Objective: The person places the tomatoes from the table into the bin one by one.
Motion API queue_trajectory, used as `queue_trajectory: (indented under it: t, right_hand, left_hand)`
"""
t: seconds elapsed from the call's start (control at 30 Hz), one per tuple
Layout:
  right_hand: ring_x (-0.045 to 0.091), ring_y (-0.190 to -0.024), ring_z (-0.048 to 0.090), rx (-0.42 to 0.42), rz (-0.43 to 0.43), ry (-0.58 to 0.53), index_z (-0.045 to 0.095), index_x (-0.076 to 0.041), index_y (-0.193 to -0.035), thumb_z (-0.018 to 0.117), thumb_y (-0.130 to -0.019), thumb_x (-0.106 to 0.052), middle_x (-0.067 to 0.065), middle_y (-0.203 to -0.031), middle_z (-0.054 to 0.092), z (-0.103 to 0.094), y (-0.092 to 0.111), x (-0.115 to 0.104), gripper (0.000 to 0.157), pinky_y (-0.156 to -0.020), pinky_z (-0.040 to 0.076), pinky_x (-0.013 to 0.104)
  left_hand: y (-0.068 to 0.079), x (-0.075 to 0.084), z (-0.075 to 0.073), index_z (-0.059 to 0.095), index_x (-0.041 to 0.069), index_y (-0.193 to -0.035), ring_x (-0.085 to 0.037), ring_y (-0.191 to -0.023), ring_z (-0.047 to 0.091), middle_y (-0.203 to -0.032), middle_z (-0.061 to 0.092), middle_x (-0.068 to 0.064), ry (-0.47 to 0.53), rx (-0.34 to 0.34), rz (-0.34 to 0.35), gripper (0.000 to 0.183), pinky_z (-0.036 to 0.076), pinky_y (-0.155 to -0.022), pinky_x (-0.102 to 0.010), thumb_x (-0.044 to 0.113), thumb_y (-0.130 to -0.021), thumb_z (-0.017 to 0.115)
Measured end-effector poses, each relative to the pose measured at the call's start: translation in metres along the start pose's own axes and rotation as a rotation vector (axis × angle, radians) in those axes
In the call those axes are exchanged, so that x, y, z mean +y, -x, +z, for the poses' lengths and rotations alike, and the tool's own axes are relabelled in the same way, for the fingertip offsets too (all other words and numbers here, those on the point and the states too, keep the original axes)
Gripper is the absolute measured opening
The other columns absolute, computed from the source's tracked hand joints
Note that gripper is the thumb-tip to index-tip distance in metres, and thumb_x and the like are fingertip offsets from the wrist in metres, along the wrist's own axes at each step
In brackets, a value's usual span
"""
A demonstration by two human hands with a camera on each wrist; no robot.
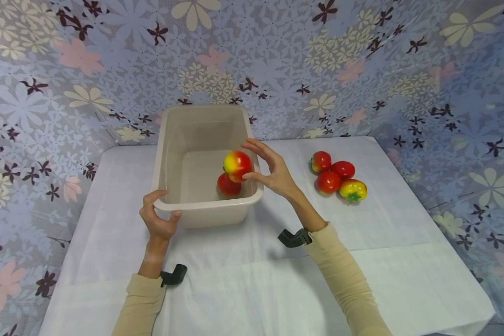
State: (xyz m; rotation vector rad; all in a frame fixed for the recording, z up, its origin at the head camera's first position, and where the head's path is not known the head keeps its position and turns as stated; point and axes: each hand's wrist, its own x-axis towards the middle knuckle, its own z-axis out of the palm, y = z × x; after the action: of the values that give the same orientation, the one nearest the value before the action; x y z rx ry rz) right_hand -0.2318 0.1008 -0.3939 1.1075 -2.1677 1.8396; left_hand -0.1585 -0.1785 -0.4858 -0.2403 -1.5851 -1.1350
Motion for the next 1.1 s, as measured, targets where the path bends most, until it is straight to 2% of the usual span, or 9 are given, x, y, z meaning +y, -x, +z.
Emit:
queue_trajectory:
  t: [0.13,0.33,0.57,0.67,0.9,1.1]
  right_hand:
    - [0.025,-0.141,0.037,-0.008,-0.008,0.029,0.041,0.001,-0.145,0.075,-0.079,0.008,0.022,-0.143,0.050,-0.003,0.000,-0.002,0.074,-0.118,0.019,0.047]
    - [0.032,-0.138,0.041,0.011,0.034,0.054,0.041,0.006,-0.143,0.073,-0.076,0.016,0.024,-0.143,0.050,-0.006,0.002,-0.007,0.076,-0.118,0.021,0.049]
    - [0.039,-0.134,0.042,0.044,0.061,0.070,0.042,0.014,-0.137,0.072,-0.077,0.017,0.033,-0.139,0.048,-0.013,0.008,-0.027,0.068,-0.116,0.022,0.052]
    - [0.041,-0.133,0.043,0.063,0.037,0.059,0.043,0.014,-0.136,0.071,-0.077,0.017,0.034,-0.138,0.048,-0.018,0.012,-0.024,0.066,-0.116,0.023,0.053]
    - [0.035,-0.133,0.045,0.130,-0.002,0.024,0.046,0.010,-0.137,0.069,-0.075,0.021,0.030,-0.138,0.051,-0.038,0.021,0.006,0.067,-0.117,0.023,0.049]
    - [0.030,-0.134,0.047,0.178,0.012,0.022,0.048,0.005,-0.137,0.073,-0.079,0.010,0.026,-0.138,0.053,-0.050,0.030,0.011,0.063,-0.116,0.027,0.046]
  left_hand:
    - [0.001,0.000,0.001,0.057,-0.008,-0.093,0.002,-0.091,0.060,-0.084,0.067,-0.016,0.008,0.015,-0.002,0.089,0.043,-0.083,-0.012,0.079,-0.076,0.057]
    - [0.002,-0.001,0.001,0.056,-0.008,-0.093,0.006,-0.096,0.059,-0.084,0.065,-0.018,0.007,0.014,-0.015,0.089,0.044,-0.087,-0.014,0.079,-0.076,0.056]
    - [0.001,0.001,0.001,0.056,-0.007,-0.094,0.004,-0.095,0.059,-0.083,0.064,-0.020,-0.002,0.016,-0.023,0.089,0.045,-0.088,-0.014,0.080,-0.075,0.056]
    - [0.001,0.001,0.001,0.056,-0.008,-0.093,0.002,-0.093,0.060,-0.083,0.064,-0.019,0.005,0.019,-0.020,0.090,0.045,-0.087,-0.014,0.080,-0.075,0.057]
    - [0.003,0.000,0.002,0.057,-0.008,-0.093,-0.003,-0.089,0.062,-0.086,0.068,-0.010,0.020,0.020,-0.010,0.089,0.045,-0.086,-0.014,0.079,-0.075,0.059]
    - [0.002,0.000,0.001,0.057,-0.008,-0.092,-0.003,-0.090,0.062,-0.085,0.066,-0.013,0.013,0.019,-0.012,0.089,0.045,-0.088,-0.014,0.079,-0.075,0.058]
